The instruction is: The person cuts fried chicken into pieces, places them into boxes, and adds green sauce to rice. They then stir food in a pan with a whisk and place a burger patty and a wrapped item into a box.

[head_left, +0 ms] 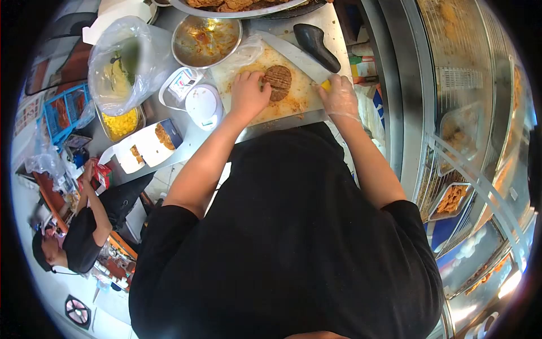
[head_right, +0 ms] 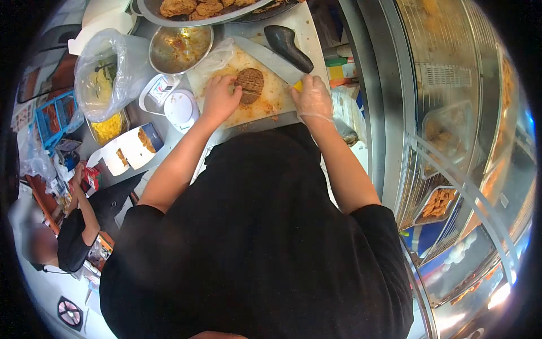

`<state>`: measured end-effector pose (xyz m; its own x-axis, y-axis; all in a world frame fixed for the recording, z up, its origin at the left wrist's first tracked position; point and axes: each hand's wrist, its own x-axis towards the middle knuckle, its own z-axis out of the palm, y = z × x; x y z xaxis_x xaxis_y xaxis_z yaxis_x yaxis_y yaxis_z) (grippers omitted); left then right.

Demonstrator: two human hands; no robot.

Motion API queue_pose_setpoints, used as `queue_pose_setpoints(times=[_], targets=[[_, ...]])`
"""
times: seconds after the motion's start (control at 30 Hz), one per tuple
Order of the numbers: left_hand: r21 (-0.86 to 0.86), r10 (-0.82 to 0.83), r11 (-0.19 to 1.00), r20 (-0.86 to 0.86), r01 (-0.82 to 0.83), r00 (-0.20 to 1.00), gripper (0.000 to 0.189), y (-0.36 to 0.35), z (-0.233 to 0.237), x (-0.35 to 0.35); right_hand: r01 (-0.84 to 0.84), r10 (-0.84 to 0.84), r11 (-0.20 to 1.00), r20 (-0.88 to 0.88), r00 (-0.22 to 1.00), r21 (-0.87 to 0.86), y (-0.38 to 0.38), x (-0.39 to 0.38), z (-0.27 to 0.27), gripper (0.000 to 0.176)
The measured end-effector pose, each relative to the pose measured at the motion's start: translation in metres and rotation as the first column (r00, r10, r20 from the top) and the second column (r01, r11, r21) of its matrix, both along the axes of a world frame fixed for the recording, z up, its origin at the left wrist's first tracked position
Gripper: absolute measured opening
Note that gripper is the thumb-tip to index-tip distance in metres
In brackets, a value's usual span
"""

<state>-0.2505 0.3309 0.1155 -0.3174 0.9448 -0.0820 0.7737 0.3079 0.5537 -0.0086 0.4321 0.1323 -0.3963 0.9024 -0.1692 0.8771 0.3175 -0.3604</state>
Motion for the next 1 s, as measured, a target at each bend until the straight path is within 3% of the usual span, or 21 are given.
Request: queue_pose_setpoints(times=[0.03,0.1,0.13,0.2,0.23,0.3,0.43,0.5,0.6,0.73,0.8,0.93,1.0], targets=[[0.006,0.018,1.0,0.032,-0.019,0.999,0.028,0.0,-0.003,-0.001,0.001,-0.001,1.0,0.001,1.0,0.001,0.0,-0.002,0.003,0.041],[0.023,0.028,0.999,0.048,-0.029,0.998,0.026,0.0,-0.004,-0.003,-0.099,0.092,0.971,0.04,0.995,0.22,0.002,-0.012,0.018,0.035],[0.039,0.034,0.999,0.063,-0.037,0.997,0.024,-0.001,-0.004,-0.004,-0.104,0.098,0.971,0.04,0.994,0.216,0.0,-0.017,0.018,0.035],[0.004,0.056,0.998,0.089,-0.057,0.994,0.023,-0.003,-0.005,-0.006,-0.179,0.177,0.983,-0.067,0.982,-0.027,-0.003,-0.028,0.018,0.035],[-0.026,0.071,0.997,0.116,-0.069,0.991,0.021,-0.003,-0.006,-0.007,-0.18,0.178,0.983,-0.067,0.982,-0.026,-0.01,-0.037,0.016,0.035],[-0.018,0.086,0.996,0.125,-0.085,0.988,0.02,-0.003,-0.009,-0.007,0.041,-0.119,0.926,-0.187,0.975,-0.376,-0.031,-0.055,0.006,0.039],[0.014,0.097,0.995,0.157,-0.1,0.983,0.019,0.0,-0.013,-0.009,0.09,-0.177,0.919,-0.199,0.964,-0.384,-0.039,-0.069,-0.008,0.045],[-0.014,0.102,0.995,0.169,-0.101,0.98,0.018,0.0,-0.015,-0.011,0.266,-0.369,0.803,-0.095,0.925,-0.534,-0.036,-0.078,0.012,0.046],[-0.049,0.079,0.996,0.186,-0.071,0.979,0.018,0.0,-0.016,-0.017,0.163,-0.251,0.83,-0.096,0.963,-0.533,-0.033,-0.071,-0.002,0.047],[-0.15,0.004,0.989,0.164,0.021,0.986,0.018,0.0,-0.008,-0.024,0.177,-0.216,0.833,-0.014,0.976,-0.524,-0.037,-0.065,-0.01,0.044],[-0.124,-0.002,0.992,0.172,0.024,0.985,0.02,-0.001,-0.008,-0.025,0.199,-0.296,0.812,-0.094,0.95,-0.548,-0.038,-0.062,-0.019,0.041],[-0.093,-0.046,0.994,0.152,0.061,0.987,0.023,0.001,-0.011,-0.025,0.156,-0.242,0.886,-0.149,0.959,-0.437,-0.036,-0.065,-0.005,0.038],[-0.091,-0.049,0.994,0.136,0.061,0.99,0.021,0.001,-0.013,-0.023,-0.018,-0.03,0.948,-0.144,0.989,-0.318,-0.033,-0.071,-0.002,0.037]])
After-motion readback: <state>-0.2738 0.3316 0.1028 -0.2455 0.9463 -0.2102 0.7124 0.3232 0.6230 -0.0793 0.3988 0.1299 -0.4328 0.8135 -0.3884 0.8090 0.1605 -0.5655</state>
